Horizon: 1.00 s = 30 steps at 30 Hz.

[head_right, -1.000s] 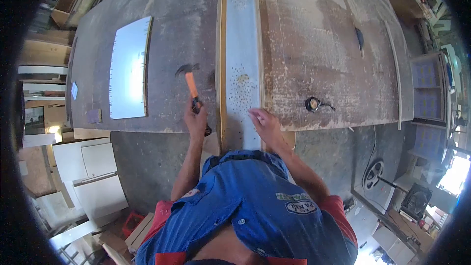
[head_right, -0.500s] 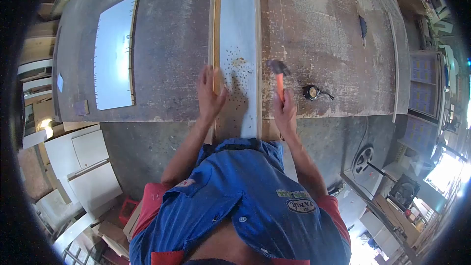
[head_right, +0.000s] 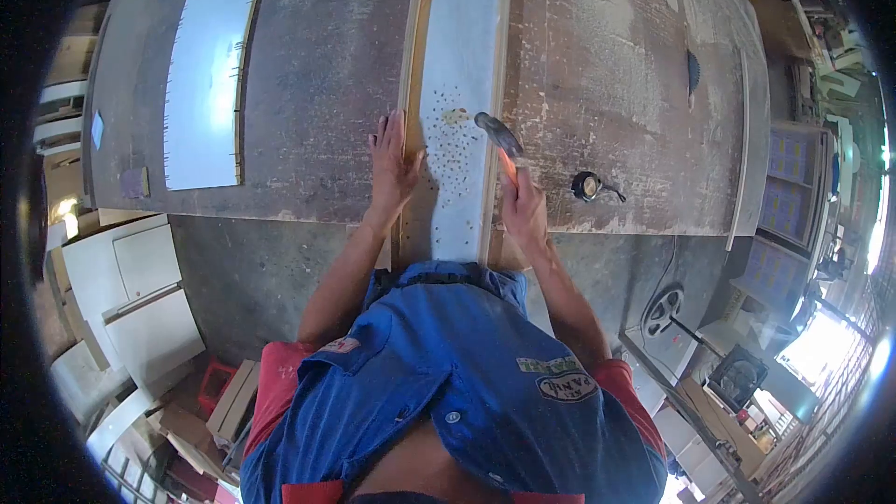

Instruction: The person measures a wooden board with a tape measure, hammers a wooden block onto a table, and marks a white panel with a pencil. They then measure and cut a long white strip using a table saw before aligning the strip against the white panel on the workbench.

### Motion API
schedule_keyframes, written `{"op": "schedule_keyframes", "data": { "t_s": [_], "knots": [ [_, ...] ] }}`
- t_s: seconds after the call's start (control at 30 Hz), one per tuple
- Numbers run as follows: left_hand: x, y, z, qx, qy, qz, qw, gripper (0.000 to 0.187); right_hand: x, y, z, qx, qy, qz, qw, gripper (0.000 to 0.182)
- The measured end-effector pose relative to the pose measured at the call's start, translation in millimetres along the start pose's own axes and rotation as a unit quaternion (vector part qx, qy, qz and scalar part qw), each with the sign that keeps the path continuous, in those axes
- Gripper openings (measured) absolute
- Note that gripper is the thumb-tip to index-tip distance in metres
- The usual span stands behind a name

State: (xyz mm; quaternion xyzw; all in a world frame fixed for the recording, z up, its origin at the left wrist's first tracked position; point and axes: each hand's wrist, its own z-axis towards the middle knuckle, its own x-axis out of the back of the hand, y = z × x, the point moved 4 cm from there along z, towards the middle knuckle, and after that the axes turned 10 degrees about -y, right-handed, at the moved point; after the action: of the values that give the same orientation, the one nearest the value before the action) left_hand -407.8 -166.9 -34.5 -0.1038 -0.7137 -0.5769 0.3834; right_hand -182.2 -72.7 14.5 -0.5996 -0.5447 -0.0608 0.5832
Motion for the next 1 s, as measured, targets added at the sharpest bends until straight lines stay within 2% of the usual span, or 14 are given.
{"op": "schedule_keyframes", "data": {
  "t_s": [0.1, 0.17, 0.2, 0.3, 0.37, 0.4, 0.47, 0.6, 0.67, 0.7, 0.77, 0.8, 0.87, 1.0],
  "knots": [
    [-1.4, -2.1, 0.0, 0.004, 0.001, -0.009, 1.000, 0.079, 4.9, -8.4, -11.9, 0.100, 0.072, 0.095, 0.988, 0.017],
    [-1.0, -2.4, 0.1, -0.006, 0.001, 0.008, 1.000, 0.080, -24.4, 26.4, 0.6, -0.057, -0.064, -0.148, 0.985, 0.022],
    [-1.3, -1.1, 1.0, -0.009, 0.002, 0.007, 1.000, 0.080, -20.6, 25.1, 4.9, -0.057, -0.061, -0.149, 0.985, 0.022],
    [-0.9, -1.0, -1.3, 0.000, -0.010, 0.004, 1.000, 0.080, -9.2, 9.8, 2.5, -0.022, -0.030, -0.038, 0.999, 0.024],
    [0.2, 1.3, 0.0, -0.004, 0.009, -0.020, 1.000, 0.080, 9.5, -15.7, -13.7, 0.036, 0.093, 0.107, 0.989, 0.026],
    [0.1, -0.4, -1.4, -0.004, 0.008, -0.020, 1.000, 0.080, 6.4, -12.4, -13.4, 0.035, 0.093, 0.108, 0.989, 0.026],
    [-0.3, -2.4, 0.5, -0.002, -0.005, 0.007, 1.000, 0.081, -10.6, -5.0, -7.5, 0.058, -0.003, -0.100, 0.993, 0.027],
    [-1.6, -1.6, -3.4, -0.004, -0.007, -0.004, 1.000, 0.081, -13.5, 12.3, -3.7, -0.048, -0.076, -0.079, 0.993, 0.031],
    [-2.0, -0.5, 0.1, -0.003, 0.001, -0.006, 1.000, 0.082, 6.2, -18.0, -15.3, 0.035, 0.069, 0.038, 0.996, 0.026],
    [-1.3, -1.6, -0.7, -0.002, 0.001, -0.006, 1.000, 0.082, 1.3, -12.7, -11.7, 0.034, 0.068, 0.038, 0.996, 0.026],
    [0.0, -1.1, -0.3, -0.004, -0.008, 0.013, 1.000, 0.080, -19.1, 6.5, 0.1, -0.044, -0.050, -0.171, 0.983, 0.027],
    [1.4, 0.1, 0.2, -0.011, -0.007, 0.014, 1.000, 0.080, -13.6, 1.4, -0.1, -0.044, -0.043, -0.170, 0.984, 0.027],
    [0.7, -1.8, 0.3, 0.001, -0.013, 0.010, 1.000, 0.079, -1.6, -1.7, 1.9, -0.060, -0.083, -0.031, 0.994, 0.029],
    [-1.3, -1.7, -0.8, -0.002, 0.001, -0.010, 1.000, 0.078, 7.3, -4.2, -29.2, -0.023, -0.044, 0.060, 0.997, 0.030]
  ]
}}
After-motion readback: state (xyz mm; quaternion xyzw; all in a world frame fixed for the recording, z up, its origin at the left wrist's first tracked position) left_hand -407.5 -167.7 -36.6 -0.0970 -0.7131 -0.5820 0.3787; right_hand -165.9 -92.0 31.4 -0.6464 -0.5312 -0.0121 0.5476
